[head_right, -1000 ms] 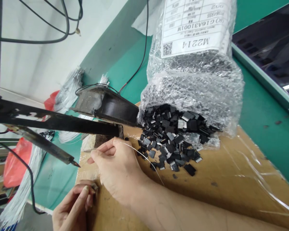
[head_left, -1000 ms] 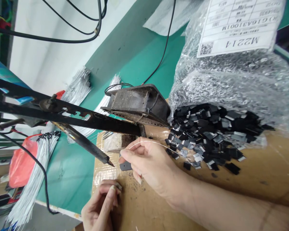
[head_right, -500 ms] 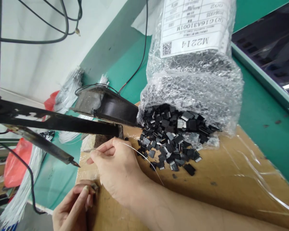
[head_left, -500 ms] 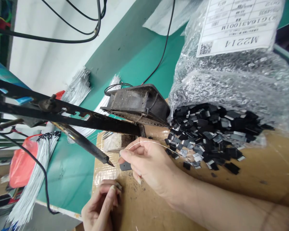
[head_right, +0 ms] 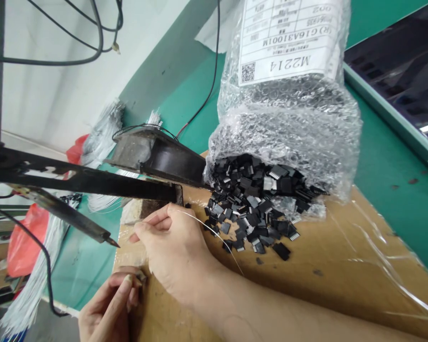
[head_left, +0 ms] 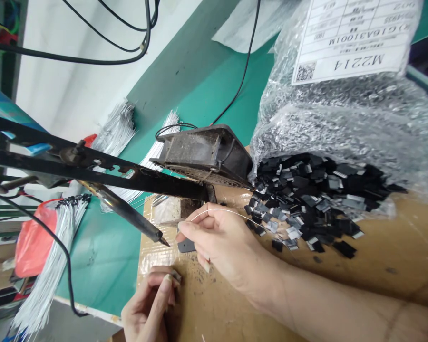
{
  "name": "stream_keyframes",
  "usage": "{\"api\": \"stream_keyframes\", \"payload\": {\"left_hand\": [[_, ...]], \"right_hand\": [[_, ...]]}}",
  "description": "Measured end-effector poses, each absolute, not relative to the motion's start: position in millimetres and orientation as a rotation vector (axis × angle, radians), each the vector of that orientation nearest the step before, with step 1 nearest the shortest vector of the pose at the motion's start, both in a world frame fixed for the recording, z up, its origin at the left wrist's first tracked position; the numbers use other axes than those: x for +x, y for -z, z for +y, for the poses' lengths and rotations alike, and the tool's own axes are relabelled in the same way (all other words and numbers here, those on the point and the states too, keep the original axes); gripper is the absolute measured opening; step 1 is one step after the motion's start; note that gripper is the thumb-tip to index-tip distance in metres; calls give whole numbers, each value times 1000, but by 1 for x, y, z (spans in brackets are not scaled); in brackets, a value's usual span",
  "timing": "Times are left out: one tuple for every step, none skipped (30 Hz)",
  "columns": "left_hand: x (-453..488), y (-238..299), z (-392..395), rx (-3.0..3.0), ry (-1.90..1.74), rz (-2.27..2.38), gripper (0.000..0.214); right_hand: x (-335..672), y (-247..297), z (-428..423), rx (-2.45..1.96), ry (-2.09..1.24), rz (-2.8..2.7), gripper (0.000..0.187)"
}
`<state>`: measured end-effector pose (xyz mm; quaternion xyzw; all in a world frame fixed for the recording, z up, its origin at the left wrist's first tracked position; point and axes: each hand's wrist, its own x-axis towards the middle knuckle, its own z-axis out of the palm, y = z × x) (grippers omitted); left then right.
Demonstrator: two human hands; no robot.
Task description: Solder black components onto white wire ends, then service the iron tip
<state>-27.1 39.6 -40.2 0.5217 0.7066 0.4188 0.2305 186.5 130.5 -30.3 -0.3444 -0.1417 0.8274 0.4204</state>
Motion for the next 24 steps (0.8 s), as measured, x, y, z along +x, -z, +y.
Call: {"api": "stream_keyframes", "payload": {"left_hand": [[-25, 40, 39, 1431, -1162, 1955, 40], [-23, 40, 39, 1426, -1171, 1965, 41], [-23, 40, 39, 1424, -1174, 1972, 41], [-23, 40, 39, 1425, -1169, 1977, 42], [-24, 40, 39, 1429, -1159, 1980, 43], [-25, 40, 40, 1435, -1148, 1983, 43], [-27, 40, 40, 1441, -1139, 1983, 44], [-29, 41, 40, 1447, -1134, 1983, 45], [-31, 41, 41, 1450, -1133, 1982, 45], [-32, 41, 41, 1450, -1134, 1977, 43], [-32, 42, 41, 1448, -1137, 1968, 42], [-32, 42, 41, 1443, -1142, 1955, 41], [-32, 42, 40, 1433, -1148, 1941, 40], [-31, 42, 40, 1421, -1155, 1930, 39], [-29, 42, 39, 1407, -1164, 1922, 39], [-27, 42, 39, 1392, -1174, 1919, 39], [-25, 42, 39, 1377, -1182, 1920, 39], [-23, 41, 38, 1367, -1187, 1922, 38], [-21, 41, 38, 1357, -1192, 1924, 38], [-19, 41, 38, 1351, -1197, 1925, 39], [-18, 41, 37, 1347, -1201, 1925, 39], [-16, 41, 37, 1341, -1205, 1925, 39], [-16, 41, 37, 1333, -1208, 1923, 39], [-15, 41, 37, 1324, -1212, 1921, 39]], "right_hand": [[187, 30, 130, -868, -2075, -356, 29], [187, 30, 130, -872, -2075, -358, 29], [186, 30, 130, -873, -2073, -363, 29], [186, 31, 130, -870, -2071, -368, 29], [186, 32, 130, -860, -2070, -370, 28], [186, 32, 130, -852, -2067, -374, 28], [185, 33, 130, -846, -2063, -375, 27], [185, 33, 130, -844, -2062, -376, 27], [186, 33, 130, -843, -2063, -379, 26], [186, 33, 130, -843, -2065, -382, 26], [187, 33, 131, -844, -2068, -384, 26], [187, 32, 131, -847, -2075, -383, 26], [188, 32, 131, -848, -2081, -380, 27], [188, 31, 131, -855, -2085, -377, 27], [188, 31, 131, -855, -2084, -377, 26], [188, 30, 131, -854, -2083, -378, 26], [188, 30, 130, -850, -2079, -382, 26], [188, 30, 130, -844, -2073, -386, 26], [187, 31, 129, -840, -2072, -386, 26], [187, 31, 129, -838, -2075, -384, 26], [187, 31, 129, -840, -2077, -382, 27], [186, 32, 130, -844, -2076, -377, 27], [186, 32, 130, -846, -2073, -374, 27], [186, 33, 130, -848, -2070, -369, 27]]}}
